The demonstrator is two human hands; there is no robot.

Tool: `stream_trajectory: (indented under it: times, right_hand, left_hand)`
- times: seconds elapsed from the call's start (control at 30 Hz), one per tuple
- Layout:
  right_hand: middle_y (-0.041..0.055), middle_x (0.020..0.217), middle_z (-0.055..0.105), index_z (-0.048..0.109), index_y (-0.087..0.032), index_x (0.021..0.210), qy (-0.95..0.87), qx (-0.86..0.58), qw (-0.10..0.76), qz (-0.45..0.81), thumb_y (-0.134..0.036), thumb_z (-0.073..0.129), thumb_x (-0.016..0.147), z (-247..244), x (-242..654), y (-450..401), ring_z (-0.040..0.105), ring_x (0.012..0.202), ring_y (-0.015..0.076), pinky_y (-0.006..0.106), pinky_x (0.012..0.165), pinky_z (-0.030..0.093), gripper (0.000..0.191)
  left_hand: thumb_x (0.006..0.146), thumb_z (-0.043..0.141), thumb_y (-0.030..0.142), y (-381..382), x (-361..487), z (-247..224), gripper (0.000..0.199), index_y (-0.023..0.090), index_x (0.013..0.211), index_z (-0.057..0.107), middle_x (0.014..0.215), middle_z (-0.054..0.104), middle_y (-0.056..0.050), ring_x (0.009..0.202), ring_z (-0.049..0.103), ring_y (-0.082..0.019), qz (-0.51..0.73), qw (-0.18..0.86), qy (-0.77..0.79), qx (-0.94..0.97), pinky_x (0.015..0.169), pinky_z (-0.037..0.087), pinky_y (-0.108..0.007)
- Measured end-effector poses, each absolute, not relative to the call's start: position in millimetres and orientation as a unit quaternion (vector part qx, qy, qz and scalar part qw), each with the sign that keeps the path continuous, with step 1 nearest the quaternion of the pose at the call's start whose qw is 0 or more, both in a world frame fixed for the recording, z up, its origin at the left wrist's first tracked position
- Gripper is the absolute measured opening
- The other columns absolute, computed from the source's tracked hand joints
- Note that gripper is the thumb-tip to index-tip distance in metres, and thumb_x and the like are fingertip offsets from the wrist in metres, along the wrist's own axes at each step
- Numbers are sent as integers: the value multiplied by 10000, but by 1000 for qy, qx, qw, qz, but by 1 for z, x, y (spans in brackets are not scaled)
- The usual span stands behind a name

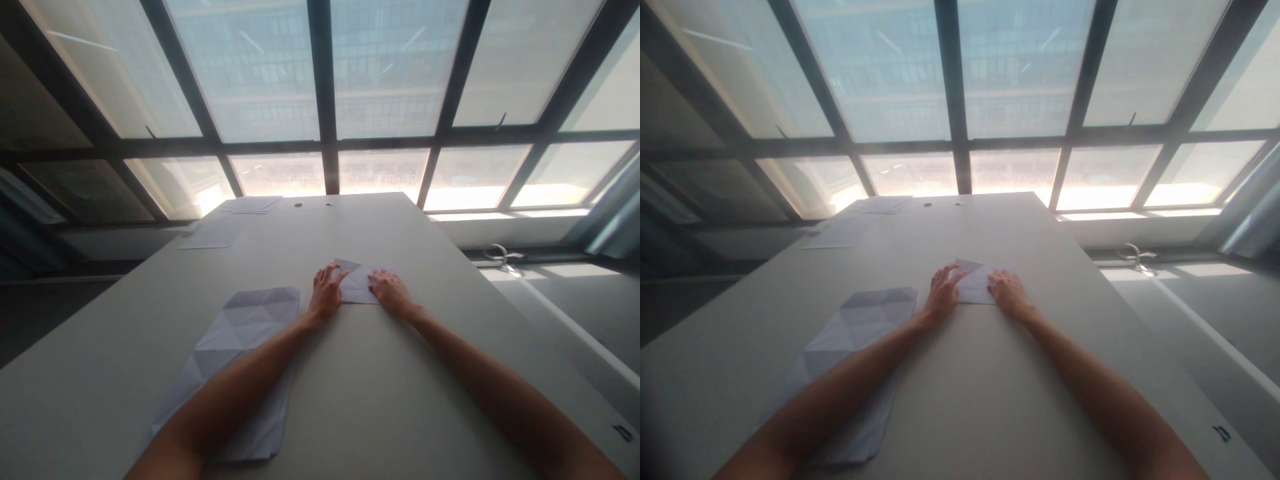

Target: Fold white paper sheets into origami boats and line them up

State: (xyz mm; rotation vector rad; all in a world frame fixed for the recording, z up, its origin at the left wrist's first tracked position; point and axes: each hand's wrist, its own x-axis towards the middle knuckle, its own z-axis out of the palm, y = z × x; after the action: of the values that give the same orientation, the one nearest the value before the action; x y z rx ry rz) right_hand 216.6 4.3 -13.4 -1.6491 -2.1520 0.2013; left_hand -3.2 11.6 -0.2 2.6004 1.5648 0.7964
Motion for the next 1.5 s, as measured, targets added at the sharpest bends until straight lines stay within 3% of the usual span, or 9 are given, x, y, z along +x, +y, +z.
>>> stream_trajectory:
  times: [0.1, 0.23, 0.43, 0.63, 0.8, 0.9, 1.13, 1.33, 1.5]
  right_hand:
    - [74, 1452, 494, 565, -267, 1334, -821, -515, 218, 118, -75, 465, 898, -20, 221, 12, 384, 1383, 240, 507, 1141, 236, 487]
    - [49, 1447, 500, 580, -267, 1326, -843, -472, 220, 135, 19, 420, 822, -22, 222, 14, 386, 1384, 200, 453, 1158, 235, 601]
    - [146, 1506, 405, 486, -160, 1412, -817, -537, 189, 88, -326, 446, 971, -20, 214, 9, 323, 1415, 251, 457, 1163, 213, 474]
    - [152, 1550, 324, 408, -158, 1465, -822, -545, 150, 72, -430, 446, 957, -15, 213, 4, 246, 1446, 259, 468, 1174, 155, 578]
    - [158, 1525, 368, 446, -174, 1441, -836, -523, 155, 57, -433, 481, 937, -12, 204, -8, 302, 1418, 290, 490, 1155, 207, 567]
    - [166, 1473, 446, 474, -142, 1417, -841, -505, 185, 50, -392, 495, 928, -12, 196, -11, 373, 1373, 286, 455, 1142, 257, 550]
    - [116, 1480, 453, 425, -126, 1451, -837, -494, 217, 86, -144, 338, 922, -18, 193, -4, 380, 1375, 201, 377, 1154, 251, 536]
    - [117, 1570, 286, 350, -162, 1496, -803, -572, 145, 77, -432, 355, 984, -22, 196, 0, 202, 1460, 265, 505, 1173, 129, 579]
    - [115, 1588, 241, 333, -182, 1503, -776, -615, 118, 72, -440, 312, 994, -21, 205, 8, 172, 1467, 265, 518, 1167, 103, 571]
  left_hand:
    - [929, 377, 138, 8, 0, 0, 435, 267, 1278, 602, 1385, 527, -42, 1299, 459, -208, 180, 35, 409, 894, 1188, 190, -428]
    - [966, 394, 321, 7, 3, -8, 510, 210, 1464, 406, 1532, 376, -87, 1426, 303, -247, 108, 62, 378, 917, 1182, 190, -440]
    - [986, 330, 492, 7, 2, -12, 642, 158, 1530, 262, 1597, 210, -101, 1484, 135, -242, 72, 67, 389, 916, 1197, 109, -424]
    - [1034, 176, 430, 13, 5, 1, 540, 225, 1268, 617, 1441, 514, -40, 1341, 452, -184, 140, 117, 427, 886, 1122, 308, -319]
    - [994, 378, 327, 12, 5, 4, 342, 215, 1012, 700, 1150, 677, -67, 1082, 614, -207, 189, 69, 474, 857, 1005, 424, -331]
    - [971, 432, 296, 10, 4, -1, 287, 211, 1145, 644, 1205, 638, -85, 1163, 561, -218, 173, 46, 456, 872, 1052, 381, -359]
    - [999, 306, 530, 11, 2, -11, 639, 212, 1542, 197, 1593, 248, -77, 1482, 140, -245, 91, 66, 389, 914, 1185, 123, -444]
    - [1001, 225, 556, 12, 2, -11, 643, 206, 1539, 235, 1598, 227, -67, 1482, 144, -244, 77, 58, 403, 910, 1188, 112, -437]
    - [1002, 278, 482, 12, 1, -8, 588, 195, 1514, 309, 1588, 257, -63, 1475, 180, -232, 70, 58, 409, 908, 1191, 134, -424]
